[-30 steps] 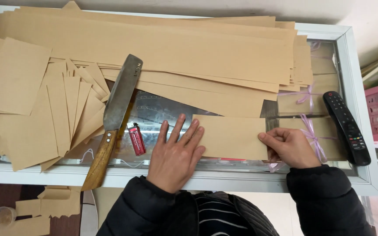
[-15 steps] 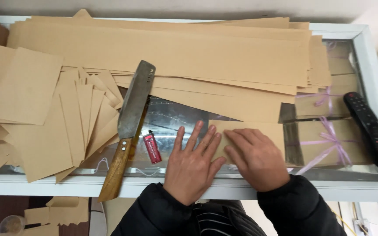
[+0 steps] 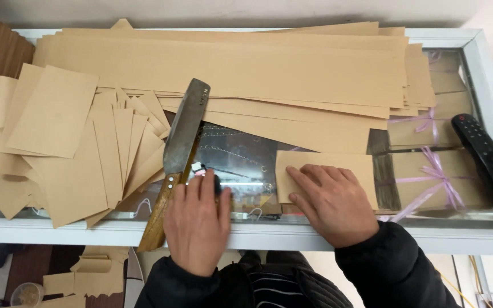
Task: Folding rectangular brown paper sheets into wrappers using a large knife and a small metal tool for creasing.
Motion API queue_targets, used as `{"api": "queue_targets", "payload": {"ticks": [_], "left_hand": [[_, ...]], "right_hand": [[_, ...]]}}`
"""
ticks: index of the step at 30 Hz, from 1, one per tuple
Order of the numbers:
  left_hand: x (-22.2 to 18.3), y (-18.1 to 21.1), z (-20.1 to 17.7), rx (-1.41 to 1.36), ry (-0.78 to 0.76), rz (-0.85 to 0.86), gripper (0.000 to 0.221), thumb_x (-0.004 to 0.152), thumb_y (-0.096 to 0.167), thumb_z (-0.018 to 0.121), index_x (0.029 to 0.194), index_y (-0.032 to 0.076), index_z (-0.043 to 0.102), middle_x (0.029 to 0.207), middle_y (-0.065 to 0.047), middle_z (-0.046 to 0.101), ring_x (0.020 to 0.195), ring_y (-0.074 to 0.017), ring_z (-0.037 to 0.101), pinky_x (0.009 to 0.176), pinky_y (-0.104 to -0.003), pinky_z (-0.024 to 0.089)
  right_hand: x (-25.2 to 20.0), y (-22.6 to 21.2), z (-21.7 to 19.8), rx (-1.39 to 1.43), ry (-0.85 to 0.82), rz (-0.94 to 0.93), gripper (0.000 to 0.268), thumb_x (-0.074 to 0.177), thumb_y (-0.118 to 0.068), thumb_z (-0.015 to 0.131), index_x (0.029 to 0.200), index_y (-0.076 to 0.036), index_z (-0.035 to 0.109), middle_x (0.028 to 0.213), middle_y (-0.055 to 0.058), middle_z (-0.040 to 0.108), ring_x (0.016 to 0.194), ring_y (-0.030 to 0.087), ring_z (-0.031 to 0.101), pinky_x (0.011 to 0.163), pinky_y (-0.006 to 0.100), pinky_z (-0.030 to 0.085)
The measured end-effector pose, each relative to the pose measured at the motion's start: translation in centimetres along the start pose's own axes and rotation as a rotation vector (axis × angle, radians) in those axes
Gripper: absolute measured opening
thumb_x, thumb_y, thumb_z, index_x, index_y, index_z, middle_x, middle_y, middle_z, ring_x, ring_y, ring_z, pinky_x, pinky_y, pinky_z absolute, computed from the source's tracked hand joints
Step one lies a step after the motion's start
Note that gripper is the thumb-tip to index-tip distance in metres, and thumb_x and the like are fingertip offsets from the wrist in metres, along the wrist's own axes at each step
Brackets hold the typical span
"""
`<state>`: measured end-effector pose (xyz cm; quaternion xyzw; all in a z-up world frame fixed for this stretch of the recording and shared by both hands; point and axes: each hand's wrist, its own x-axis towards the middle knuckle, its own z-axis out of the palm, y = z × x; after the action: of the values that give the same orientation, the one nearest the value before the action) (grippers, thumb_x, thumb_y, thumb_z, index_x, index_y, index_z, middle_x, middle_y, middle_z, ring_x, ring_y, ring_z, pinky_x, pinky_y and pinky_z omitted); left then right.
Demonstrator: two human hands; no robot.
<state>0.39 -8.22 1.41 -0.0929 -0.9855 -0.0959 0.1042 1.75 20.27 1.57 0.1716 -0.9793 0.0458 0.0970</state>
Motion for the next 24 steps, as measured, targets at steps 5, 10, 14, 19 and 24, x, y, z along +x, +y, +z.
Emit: {"api": "queue_targets", "payload": {"ticks": [5, 10, 14, 19, 24], "left_hand": [[-1.0, 1.6, 1.5, 0.033, 0.044, 0.053, 0.014, 0.108, 0.021, 0.073, 0.109, 0.008, 0.077, 0.123, -0.012, 0.069, 0.101, -0.0278, 0.065, 0.077, -0.042, 0.058], [0.0, 2.5, 0.8, -0.010, 0.015, 0.023, 0.034, 0.104, 0.019, 0.077, 0.136, 0.012, 0.069, 0.134, -0.016, 0.067, 0.109, -0.0286, 0.067, 0.076, -0.040, 0.063], [0.5, 3.2, 0.1, -0.040, -0.235, -0.240, 0.063, 0.106, 0.030, 0.075, 0.162, 0.012, 0.051, 0.124, -0.016, 0.065, 0.105, -0.0350, 0.071, 0.070, -0.053, 0.067], [1.8, 3.7, -0.1, -0.328, -0.206, -0.167, 0.032, 0.095, 0.013, 0.084, 0.126, 0.003, 0.082, 0.104, -0.012, 0.071, 0.093, -0.0418, 0.076, 0.069, -0.057, 0.063], [4.5, 7.3, -1.7, -0.784, -0.051, 0.087, 0.029, 0.099, 0.005, 0.081, 0.127, 0.009, 0.075, 0.104, -0.014, 0.081, 0.108, -0.0434, 0.082, 0.094, -0.053, 0.067]], "right_hand": [[-0.1, 0.5, -0.5, 0.012, -0.035, -0.066, 0.050, 0.111, -0.056, 0.060, 0.146, -0.022, 0.072, 0.137, 0.005, 0.076, 0.118, 0.028, 0.073, 0.101, 0.048, 0.054], [-0.4, 1.2, -0.4, 0.048, -0.099, -0.087, 0.051, 0.112, -0.058, 0.058, 0.146, -0.022, 0.070, 0.142, 0.008, 0.074, 0.124, 0.030, 0.072, 0.103, 0.050, 0.054], [-1.0, 1.3, 0.0, 0.092, -0.066, -0.095, 0.050, 0.109, -0.057, 0.063, 0.144, -0.022, 0.072, 0.146, 0.009, 0.072, 0.129, 0.033, 0.069, 0.100, 0.051, 0.054], [-0.8, 1.4, -1.8, 0.139, -0.300, -0.032, 0.059, 0.114, -0.063, 0.053, 0.158, -0.027, 0.067, 0.154, 0.013, 0.066, 0.149, 0.036, 0.060, 0.112, 0.049, 0.052], [-1.5, 1.2, -1.2, 0.144, -0.255, -0.056, 0.062, 0.113, -0.062, 0.054, 0.161, -0.025, 0.064, 0.154, 0.016, 0.065, 0.149, 0.040, 0.059, 0.105, 0.050, 0.055]]}}
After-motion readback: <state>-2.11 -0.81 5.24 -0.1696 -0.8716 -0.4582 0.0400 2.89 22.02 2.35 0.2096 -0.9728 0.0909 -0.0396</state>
